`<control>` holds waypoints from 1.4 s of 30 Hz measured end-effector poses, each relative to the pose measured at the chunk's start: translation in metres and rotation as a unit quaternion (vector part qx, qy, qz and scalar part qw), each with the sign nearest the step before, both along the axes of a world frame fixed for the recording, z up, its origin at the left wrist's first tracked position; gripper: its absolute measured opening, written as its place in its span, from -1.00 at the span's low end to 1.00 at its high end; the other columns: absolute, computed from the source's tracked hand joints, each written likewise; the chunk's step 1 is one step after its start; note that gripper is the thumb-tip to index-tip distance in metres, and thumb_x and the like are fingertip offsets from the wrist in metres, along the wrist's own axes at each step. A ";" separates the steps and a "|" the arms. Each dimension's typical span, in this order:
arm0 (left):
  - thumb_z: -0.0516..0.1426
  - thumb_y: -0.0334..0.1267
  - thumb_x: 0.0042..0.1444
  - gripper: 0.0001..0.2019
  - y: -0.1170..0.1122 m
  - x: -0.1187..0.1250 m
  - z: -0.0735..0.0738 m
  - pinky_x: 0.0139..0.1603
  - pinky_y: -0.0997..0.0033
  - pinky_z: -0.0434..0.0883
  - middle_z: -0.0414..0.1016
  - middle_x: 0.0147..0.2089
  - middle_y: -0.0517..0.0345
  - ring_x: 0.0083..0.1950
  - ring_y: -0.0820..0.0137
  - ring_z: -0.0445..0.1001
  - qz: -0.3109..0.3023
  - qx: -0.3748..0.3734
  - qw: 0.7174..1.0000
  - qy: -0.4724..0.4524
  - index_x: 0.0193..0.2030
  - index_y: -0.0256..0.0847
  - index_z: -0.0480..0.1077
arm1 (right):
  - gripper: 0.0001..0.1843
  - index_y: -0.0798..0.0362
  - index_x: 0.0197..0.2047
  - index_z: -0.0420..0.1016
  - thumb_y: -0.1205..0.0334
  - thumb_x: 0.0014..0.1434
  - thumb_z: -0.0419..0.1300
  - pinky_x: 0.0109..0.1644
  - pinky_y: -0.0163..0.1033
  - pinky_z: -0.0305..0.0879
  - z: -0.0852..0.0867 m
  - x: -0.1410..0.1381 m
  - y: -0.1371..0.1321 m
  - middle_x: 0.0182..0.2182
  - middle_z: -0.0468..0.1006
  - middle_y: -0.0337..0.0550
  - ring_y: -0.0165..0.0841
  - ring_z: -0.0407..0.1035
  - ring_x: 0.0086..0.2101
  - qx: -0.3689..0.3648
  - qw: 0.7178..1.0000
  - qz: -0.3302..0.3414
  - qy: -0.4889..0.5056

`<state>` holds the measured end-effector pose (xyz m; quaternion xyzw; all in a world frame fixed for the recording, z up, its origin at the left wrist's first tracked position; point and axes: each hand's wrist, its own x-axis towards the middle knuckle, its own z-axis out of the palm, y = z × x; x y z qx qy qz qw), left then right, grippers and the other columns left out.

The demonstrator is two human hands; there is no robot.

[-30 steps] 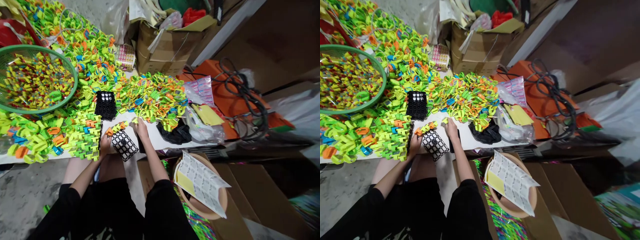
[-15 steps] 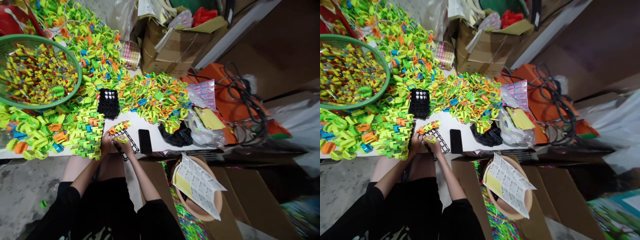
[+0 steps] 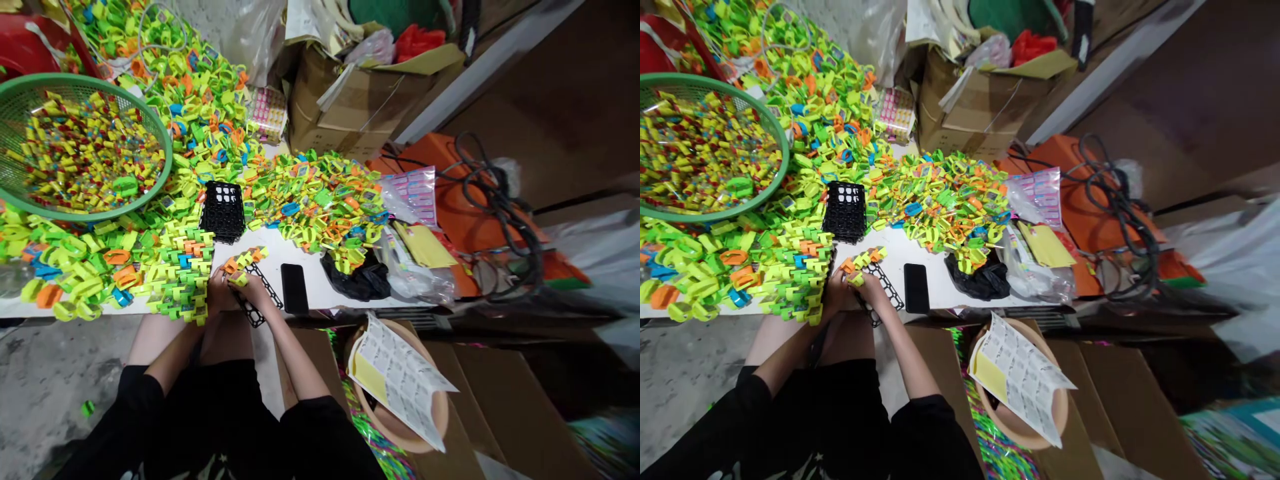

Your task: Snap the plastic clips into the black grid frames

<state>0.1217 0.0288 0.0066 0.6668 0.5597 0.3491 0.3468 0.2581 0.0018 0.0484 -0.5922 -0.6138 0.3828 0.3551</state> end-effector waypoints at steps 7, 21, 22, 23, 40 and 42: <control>0.00 -0.38 0.19 -0.70 0.004 0.000 0.002 0.23 0.18 0.39 0.56 -0.02 -0.02 0.13 0.17 0.47 -0.002 -0.015 1.000 -0.015 -0.01 -0.20 0.46 | -0.68 0.00 -0.21 0.61 -0.04 0.09 0.29 -0.09 -0.14 0.38 0.006 -0.006 0.003 -0.25 0.64 -0.10 -0.17 0.50 -0.22 -0.003 1.000 -0.001 0.013; 0.15 -0.09 0.18 -0.42 -0.052 0.004 -0.001 0.34 0.06 0.26 0.30 0.25 -0.15 0.29 0.14 0.29 0.060 0.104 0.992 -0.047 0.30 -0.21 0.16 | -0.53 0.05 0.08 0.42 0.00 0.18 0.13 -0.32 -0.23 0.43 0.027 0.136 0.000 -0.27 0.55 -0.11 -0.35 0.44 -0.41 0.006 0.957 -0.288 0.036; 0.17 -0.07 0.16 -0.42 -0.051 0.006 0.003 0.28 0.07 0.31 0.32 0.22 -0.13 0.23 0.15 0.33 0.072 0.097 0.991 -0.061 0.29 -0.19 0.18 | -0.49 0.08 0.13 0.39 -0.03 0.20 0.09 -0.32 -0.23 0.43 0.031 0.156 0.003 -0.23 0.55 -0.07 -0.34 0.44 -0.41 0.016 0.939 -0.342 0.016; 0.19 -0.07 0.15 -0.42 -0.049 0.008 0.007 0.23 0.08 0.35 0.34 0.20 -0.11 0.18 0.16 0.37 0.080 0.086 0.990 -0.075 0.27 -0.18 0.19 | -0.45 0.11 0.17 0.36 -0.04 0.21 0.08 -0.28 -0.22 0.43 0.035 0.175 0.007 -0.20 0.56 -0.03 -0.32 0.45 -0.38 0.024 0.923 -0.385 -0.014; 0.16 -0.08 0.18 -0.69 -0.033 0.005 0.009 0.15 0.04 0.38 0.49 0.00 -0.02 0.07 0.18 0.46 0.078 0.099 0.989 -0.081 0.00 -0.15 0.37 | -0.56 0.22 -0.03 0.49 0.06 0.21 0.08 -0.15 -0.11 0.41 0.021 0.256 0.024 -0.29 0.58 0.06 -0.21 0.49 -0.35 -0.018 0.866 -0.484 -0.126; 0.14 -0.05 0.20 -0.70 -0.031 0.003 0.008 0.14 0.04 0.39 0.49 -0.02 -0.03 0.06 0.19 0.46 0.063 0.130 0.987 -0.068 -0.01 -0.16 0.39 | -0.58 0.21 -0.07 0.49 0.04 0.19 0.09 -0.15 -0.11 0.42 0.016 0.259 0.020 -0.30 0.57 0.05 -0.22 0.48 -0.35 0.002 0.863 -0.488 -0.130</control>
